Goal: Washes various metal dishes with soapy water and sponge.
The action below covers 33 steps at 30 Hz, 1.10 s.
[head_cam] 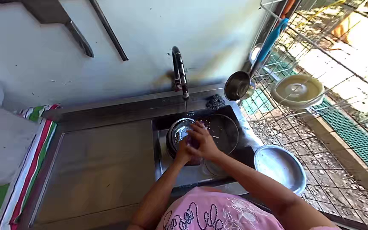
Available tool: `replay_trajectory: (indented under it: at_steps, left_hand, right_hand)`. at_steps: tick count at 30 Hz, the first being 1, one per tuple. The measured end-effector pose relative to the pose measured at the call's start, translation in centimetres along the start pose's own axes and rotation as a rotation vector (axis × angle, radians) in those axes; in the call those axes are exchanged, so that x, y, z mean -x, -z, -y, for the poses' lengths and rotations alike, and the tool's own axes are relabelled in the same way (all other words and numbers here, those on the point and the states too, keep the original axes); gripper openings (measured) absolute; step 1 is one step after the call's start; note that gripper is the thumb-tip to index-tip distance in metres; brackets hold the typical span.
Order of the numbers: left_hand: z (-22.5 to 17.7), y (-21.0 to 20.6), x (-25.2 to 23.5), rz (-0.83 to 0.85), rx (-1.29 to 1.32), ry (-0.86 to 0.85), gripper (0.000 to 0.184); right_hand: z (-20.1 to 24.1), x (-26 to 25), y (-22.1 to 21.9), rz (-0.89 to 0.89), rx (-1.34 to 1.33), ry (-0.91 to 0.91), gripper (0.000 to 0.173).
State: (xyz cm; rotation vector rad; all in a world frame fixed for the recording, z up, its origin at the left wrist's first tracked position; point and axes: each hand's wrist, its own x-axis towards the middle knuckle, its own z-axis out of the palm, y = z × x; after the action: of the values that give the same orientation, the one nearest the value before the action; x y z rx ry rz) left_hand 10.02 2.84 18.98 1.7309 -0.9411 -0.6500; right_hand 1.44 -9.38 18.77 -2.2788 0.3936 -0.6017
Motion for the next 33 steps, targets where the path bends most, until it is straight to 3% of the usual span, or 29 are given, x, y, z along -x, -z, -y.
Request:
replay_trajectory:
  at_steps: [2, 5, 6, 7, 11, 13, 15, 17, 20, 22, 23, 25, 27, 30, 31, 33]
  left_hand:
    - [-0.3, 0.9, 0.8, 0.008, 0.018, -0.012, 0.047]
    - [-2.2, 2.3, 1.7, 0.047, -0.081, 0.044, 0.054]
    - [-2.1, 2.5, 1.8, 0.041, -0.101, 0.051, 0.052]
    - [-1.4, 2.7, 1.6, 0.030, -0.106, 0.050, 0.049]
    - [1.0, 3.0, 1.8, -0.019, 0.007, -0.042, 0.034]
    - [-0.3, 3.7, 2.7, -0.007, -0.011, -0.001, 0.045]
    - [-1.0, 4.2, 3.7, -0.045, -0.052, -0.041, 0.050]
    - [-0.3, 4.3, 4.1, -0.035, -0.049, -0.044, 0.054]
    - [0.8, 4.3, 1.9, 0.130, -0.063, 0.146, 0.048]
    - [1.1, 4.1, 1.4, 0.117, 0.011, 0.194, 0.041]
    - [0.8, 4.5, 1.5, 0.085, 0.046, 0.206, 0.036]
    - [0.5, 5.4, 2.1, 0.008, 0.107, 0.193, 0.030]
    - [1.2, 5.5, 2.4, -0.003, 0.133, 0.187, 0.032]
    - [2.1, 4.7, 1.2, 0.113, 0.119, 0.256, 0.037]
    - [1.8, 4.8, 0.9, 0.104, 0.118, 0.262, 0.035]
    - [0.7, 5.9, 0.6, 0.024, 0.121, 0.317, 0.027]
  right_hand:
    - [0.0, -0.6, 0.3, 0.038, -0.051, -0.003, 0.064]
    - [-3.5, -3.0, 1.6, -0.005, -0.444, -0.392, 0.040]
    - [-3.9, -3.1, 1.2, -0.043, -0.494, -0.441, 0.037]
    - [-3.1, -2.7, 0.6, -0.044, -0.436, -0.396, 0.039]
    - [2.4, -0.2, -1.4, 0.103, -0.058, 0.083, 0.051]
    - [0.9, -1.5, -0.1, 0.108, -0.209, -0.016, 0.048]
    - [-2.6, -3.1, 1.0, 0.027, -0.542, -0.262, 0.029]
    - [-4.1, -3.7, 0.9, -0.050, -0.640, -0.404, 0.014]
    - [-0.3, -3.3, -0.3, 0.143, -0.168, -0.184, 0.030]
    - [1.4, -2.8, -1.3, 0.205, -0.087, -0.010, 0.033]
    - [0.6, -3.0, -1.1, 0.175, -0.188, -0.043, 0.031]
    - [-2.5, -3.8, -0.3, 0.066, -0.481, -0.286, 0.021]
    - [-3.9, -4.5, -0.5, 0.028, -0.494, -0.434, 0.015]
    - [1.5, -4.8, -1.1, 0.368, -0.062, -0.252, 0.030]
    - [2.8, -5.1, -1.4, 0.414, -0.052, -0.187, 0.028]
    - [1.1, -5.5, -1.4, 0.355, -0.263, -0.236, 0.026]
